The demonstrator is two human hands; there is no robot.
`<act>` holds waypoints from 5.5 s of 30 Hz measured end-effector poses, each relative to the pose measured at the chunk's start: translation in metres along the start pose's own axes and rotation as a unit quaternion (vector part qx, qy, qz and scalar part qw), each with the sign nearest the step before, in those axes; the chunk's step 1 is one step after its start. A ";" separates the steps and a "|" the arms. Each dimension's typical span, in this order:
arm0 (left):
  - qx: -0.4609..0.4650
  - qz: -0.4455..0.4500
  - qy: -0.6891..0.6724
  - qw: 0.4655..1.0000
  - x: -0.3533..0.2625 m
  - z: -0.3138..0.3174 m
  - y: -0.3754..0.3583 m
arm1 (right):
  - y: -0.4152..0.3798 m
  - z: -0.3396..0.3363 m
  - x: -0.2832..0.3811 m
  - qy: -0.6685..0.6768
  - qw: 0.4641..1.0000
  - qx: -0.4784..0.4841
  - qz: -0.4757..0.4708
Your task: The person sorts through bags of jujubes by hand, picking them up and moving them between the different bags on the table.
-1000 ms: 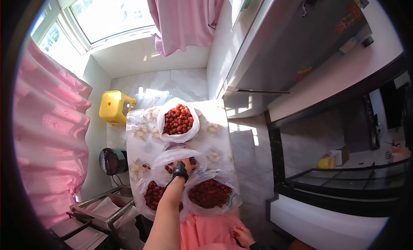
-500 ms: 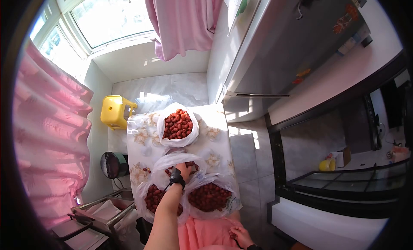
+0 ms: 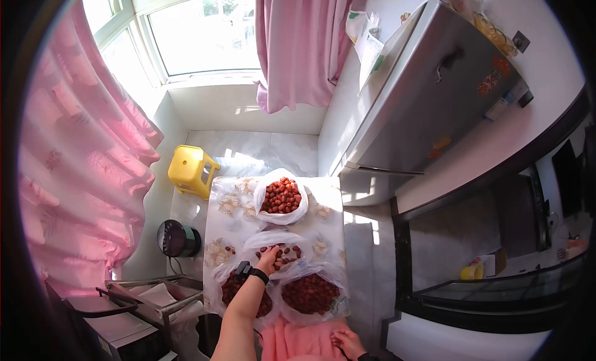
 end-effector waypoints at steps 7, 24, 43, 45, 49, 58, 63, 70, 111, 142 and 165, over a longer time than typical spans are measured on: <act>0.112 -0.031 -0.018 0.993 0.023 0.029 -0.075 | 0.030 -0.008 -0.003 -0.027 0.997 0.073 -0.016; 0.259 -0.010 0.232 0.938 0.143 0.058 -0.298 | -0.011 0.115 0.072 -0.274 0.884 0.379 -0.005; 0.274 0.033 -0.003 0.961 0.181 0.073 -0.301 | -0.040 0.096 0.093 -0.325 0.811 0.479 -0.087; 0.301 0.010 -0.024 0.953 0.182 0.075 -0.305 | -0.042 0.095 0.094 -0.295 0.836 0.457 -0.071; 0.249 0.028 -0.089 0.964 0.175 0.091 -0.320 | -0.024 0.088 0.100 -0.242 0.881 0.382 -0.135; 0.234 0.067 -0.442 0.863 0.168 0.065 -0.269 | -0.037 0.088 0.086 -0.283 0.840 0.463 -0.022; 0.081 0.124 -0.371 0.917 0.166 0.081 -0.298 | -0.030 0.090 0.078 -0.237 0.831 0.502 -0.042; 0.132 0.087 -0.385 0.909 0.173 0.069 -0.283 | -0.026 0.085 0.091 -0.262 0.864 0.419 -0.096; 0.031 0.216 0.003 0.976 0.179 0.036 -0.303 | 0.022 0.046 0.091 -0.251 0.928 0.229 -0.150; 0.027 0.271 0.067 0.960 0.173 0.057 -0.316 | -0.023 0.085 0.079 -0.321 0.832 0.427 -0.150; -0.039 0.265 0.076 0.961 0.183 0.041 -0.290 | 0.007 0.063 0.077 -0.333 0.875 0.336 -0.105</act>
Point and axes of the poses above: each hand's wrist, its own y-axis towards the middle knuckle, its own z-axis out of the palm, x = y × z, the point moved 5 cm from there along y, towards the middle knuckle, and after that the axes turned 1 degree about -z, right-handed, at the moved point
